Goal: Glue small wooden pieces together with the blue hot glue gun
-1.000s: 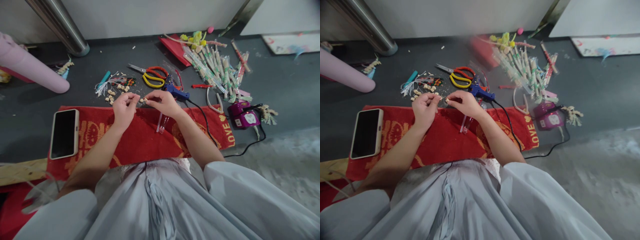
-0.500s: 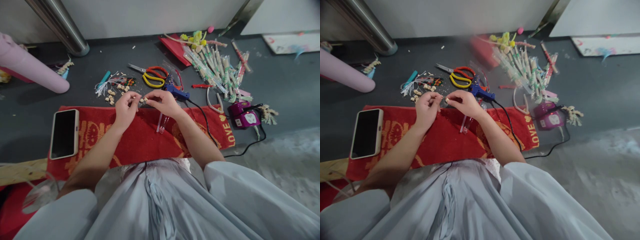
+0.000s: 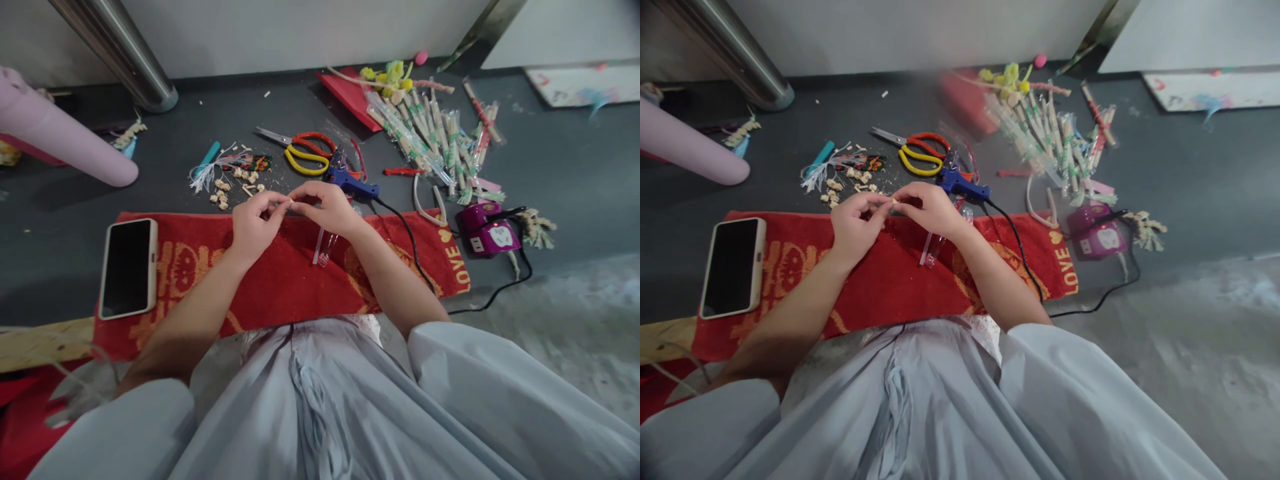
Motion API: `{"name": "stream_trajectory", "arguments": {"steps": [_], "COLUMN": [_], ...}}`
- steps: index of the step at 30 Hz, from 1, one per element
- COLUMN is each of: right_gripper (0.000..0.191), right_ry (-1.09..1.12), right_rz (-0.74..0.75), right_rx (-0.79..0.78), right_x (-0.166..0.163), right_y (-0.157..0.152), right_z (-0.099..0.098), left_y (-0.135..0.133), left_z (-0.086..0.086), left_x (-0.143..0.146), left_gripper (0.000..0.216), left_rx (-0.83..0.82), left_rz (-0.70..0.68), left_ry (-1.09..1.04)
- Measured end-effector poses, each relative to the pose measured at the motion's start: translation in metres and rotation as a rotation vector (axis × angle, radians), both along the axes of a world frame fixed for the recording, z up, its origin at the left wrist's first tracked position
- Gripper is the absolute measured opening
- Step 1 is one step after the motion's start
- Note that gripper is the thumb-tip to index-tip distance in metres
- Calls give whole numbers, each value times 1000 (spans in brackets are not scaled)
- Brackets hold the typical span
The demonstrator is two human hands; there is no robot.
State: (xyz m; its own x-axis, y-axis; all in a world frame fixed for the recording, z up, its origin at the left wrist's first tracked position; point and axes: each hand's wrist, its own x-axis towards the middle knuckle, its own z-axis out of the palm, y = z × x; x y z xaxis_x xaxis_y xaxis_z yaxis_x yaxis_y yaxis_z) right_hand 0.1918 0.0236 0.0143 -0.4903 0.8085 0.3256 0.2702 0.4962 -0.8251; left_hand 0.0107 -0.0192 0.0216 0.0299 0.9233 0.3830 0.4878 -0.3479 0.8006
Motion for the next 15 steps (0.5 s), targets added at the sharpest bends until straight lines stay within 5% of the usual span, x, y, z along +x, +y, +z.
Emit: {"name": "stream_trajectory", "arguments": {"steps": [7,15], "right_gripper": [18,20], "right_ry": [-40,-11], "right_rz": [7,-1], "right_rx": [24,63], "right_x": [-1,0], "right_y": [0,-1], "right_z": [-2,2], "left_y": [0,10], "left_z": [-2,-23], "left_x": [-1,-10], "left_gripper": [17,27], "left_rx": [81,18], "left_rz": [-13,53], "left_ry": [139,117]}}
